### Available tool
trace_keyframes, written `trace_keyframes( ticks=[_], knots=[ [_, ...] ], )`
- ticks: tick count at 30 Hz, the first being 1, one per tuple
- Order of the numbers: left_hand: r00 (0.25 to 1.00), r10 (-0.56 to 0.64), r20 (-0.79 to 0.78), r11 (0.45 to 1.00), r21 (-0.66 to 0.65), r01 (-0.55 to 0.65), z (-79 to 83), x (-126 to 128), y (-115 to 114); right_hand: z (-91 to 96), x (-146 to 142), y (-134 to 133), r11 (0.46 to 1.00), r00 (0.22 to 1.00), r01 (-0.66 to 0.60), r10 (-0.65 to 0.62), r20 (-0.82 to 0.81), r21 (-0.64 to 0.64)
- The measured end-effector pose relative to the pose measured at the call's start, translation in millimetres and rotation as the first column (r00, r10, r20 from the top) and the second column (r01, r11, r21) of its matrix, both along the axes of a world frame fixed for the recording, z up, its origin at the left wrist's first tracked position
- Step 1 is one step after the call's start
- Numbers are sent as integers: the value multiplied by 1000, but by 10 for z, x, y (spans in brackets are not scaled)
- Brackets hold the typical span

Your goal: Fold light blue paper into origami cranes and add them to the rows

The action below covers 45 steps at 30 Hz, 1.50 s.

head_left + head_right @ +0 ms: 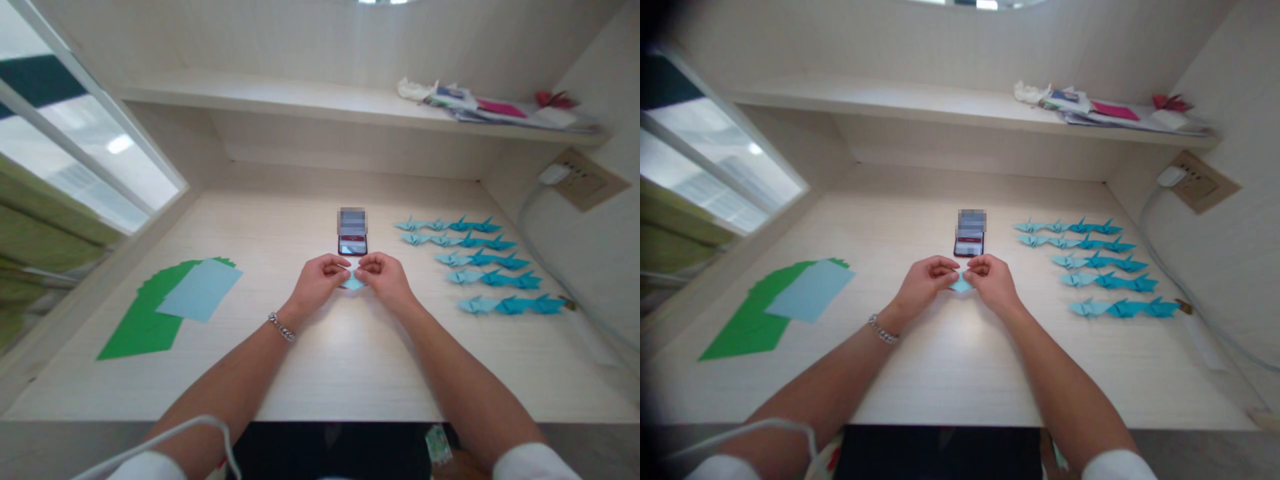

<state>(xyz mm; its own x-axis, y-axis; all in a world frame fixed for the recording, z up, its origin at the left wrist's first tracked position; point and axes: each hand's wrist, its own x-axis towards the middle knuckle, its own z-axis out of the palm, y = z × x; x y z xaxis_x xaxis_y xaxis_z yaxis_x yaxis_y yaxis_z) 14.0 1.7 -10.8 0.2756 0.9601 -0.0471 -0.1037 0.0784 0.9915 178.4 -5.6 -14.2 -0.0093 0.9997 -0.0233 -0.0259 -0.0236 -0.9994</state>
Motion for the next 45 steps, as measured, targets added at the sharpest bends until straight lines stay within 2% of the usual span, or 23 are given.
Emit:
trace_keyframes(
  ticks=[6, 11, 16, 18, 20, 23, 26, 28, 31, 34, 36, 39, 42, 43, 45],
  knots=[
    [999, 29, -21, 998, 64, -28, -18, -19, 27, 28, 10, -9, 995, 997, -70, 68, -35, -74],
    [997, 74, -18, 996, 49, -73, -9, -23, 30, 23, 10, 5, 997, 998, -58, 57, -35, -46],
    [998, 60, -17, 998, 38, -60, -12, -18, 25, -14, 23, 24, 998, 997, -51, 50, 54, 25],
    [997, 65, -31, 997, 41, -64, -14, -17, 26, -8, 31, 18, 998, 995, -15, 8, 102, 67],
    [993, 101, -58, 993, 66, -97, -15, -19, 26, 18, 31, -8, 984, 973, 71, -104, 206, 162],
    [972, 205, -115, 969, 163, -185, -4, -20, 12, 66, 5, -72, 928, 880, 174, -297, 371, 330],
    [950, 274, -148, 936, 267, -228, 24, -7, -28, 61, -54, -110, 950, 892, 71, -197, 406, 305],
    [951, 258, -171, 930, 312, -196, 41, 5, -60, 26, -94, -101, 969, 930, 12, -101, 353, 247],
    [942, 212, -261, 924, 369, -106, 45, 19, -89, -28, -118, -58, 992, 976, 2, -29, 216, 124],
    [934, 162, -317, 924, 380, -31, 31, 23, -91, -61, -92, -14, 999, 993, -8, 2, 115, 48],
    [937, 144, -318, 927, 375, -15, 32, 15, -83, -81, -60, 11, 999, 994, 13, -17, 106, 33],
    [912, 240, -332, 906, 415, -87, 63, -19, -66, -110, -15, 40, 998, 991, 57, -58, 124, 10],
    [865, 358, -351, 862, 481, -161, 102, -55, -47, -119, 8, 47, 1000, 989, 20, -21, 145, 10],
    [868, 356, -346, 863, 479, -163, 107, -61, -42, -115, 10, 44, 1000, 987, -4, 1, 160, 15],
    [904, 277, -325, 898, 423, -123, 101, -61, -32, -96, 11, 29, 998, 980, -52, 46, 192, 26]
  ],
)
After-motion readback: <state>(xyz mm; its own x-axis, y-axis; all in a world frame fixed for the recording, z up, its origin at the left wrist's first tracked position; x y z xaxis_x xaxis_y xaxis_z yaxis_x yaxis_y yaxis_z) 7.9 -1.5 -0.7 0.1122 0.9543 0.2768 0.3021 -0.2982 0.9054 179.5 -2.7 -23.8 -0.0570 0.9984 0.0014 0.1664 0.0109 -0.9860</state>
